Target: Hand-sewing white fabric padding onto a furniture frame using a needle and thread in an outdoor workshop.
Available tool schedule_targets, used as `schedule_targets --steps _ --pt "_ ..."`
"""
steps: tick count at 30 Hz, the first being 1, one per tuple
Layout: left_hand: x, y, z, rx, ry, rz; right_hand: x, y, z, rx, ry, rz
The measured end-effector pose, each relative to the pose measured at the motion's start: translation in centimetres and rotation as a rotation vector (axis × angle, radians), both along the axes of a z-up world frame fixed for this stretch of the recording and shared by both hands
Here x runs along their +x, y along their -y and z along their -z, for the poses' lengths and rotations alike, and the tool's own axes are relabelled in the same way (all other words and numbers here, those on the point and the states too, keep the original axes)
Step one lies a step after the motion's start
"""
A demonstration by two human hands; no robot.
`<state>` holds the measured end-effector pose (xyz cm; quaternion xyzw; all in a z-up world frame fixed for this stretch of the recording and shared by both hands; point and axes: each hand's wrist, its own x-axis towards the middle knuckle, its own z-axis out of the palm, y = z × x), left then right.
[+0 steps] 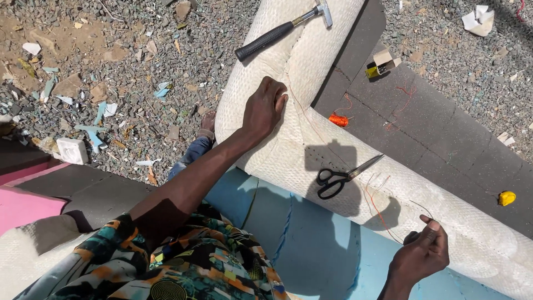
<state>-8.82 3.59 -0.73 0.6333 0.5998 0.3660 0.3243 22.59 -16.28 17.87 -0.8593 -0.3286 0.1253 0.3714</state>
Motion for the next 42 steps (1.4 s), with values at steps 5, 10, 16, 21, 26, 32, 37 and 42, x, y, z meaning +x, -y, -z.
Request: schedule_targets --steps 5,10,16,21,26,32,37,42 --pt "-0.6 -1.5 -1.1 -0.005 -0.056 0.048 -6.3 -9.7 1.6 0.014 -0.020 -0.355" --pt "-1.1 -2.1 -1.1 -0.017 0.008 0.045 -13.9 -20.3 5.4 0.101 -0.012 -0.778" --pt "-0.7 -2.3 0.5 -0.067 0.046 -0.033 -14.9 -27.5 13.2 0.014 0.151 -1.186" --pt "-1.4 -2.5 0.6 -0.121 0.132 -0.025 -14.6 -28.8 14.6 -0.045 0.188 -1.307" --pt "-1.3 -2.7 1.5 -0.036 0.136 0.017 -14.2 -29.6 14.7 0.013 0.433 -1.432" --pt "-1.3 -2.8 0.9 -0.063 0.116 0.005 -16.4 -32.7 13.2 -0.440 0.417 -1.546" --pt "-1.4 -2.6 0.4 -0.077 0.151 -0.017 -20.0 -36.0 12.8 -0.819 0.301 -1.497" --pt "-1.2 -2.6 0.3 -0.093 0.148 -0.038 -22.5 -37.3 11.7 -1.086 0.335 -1.399"
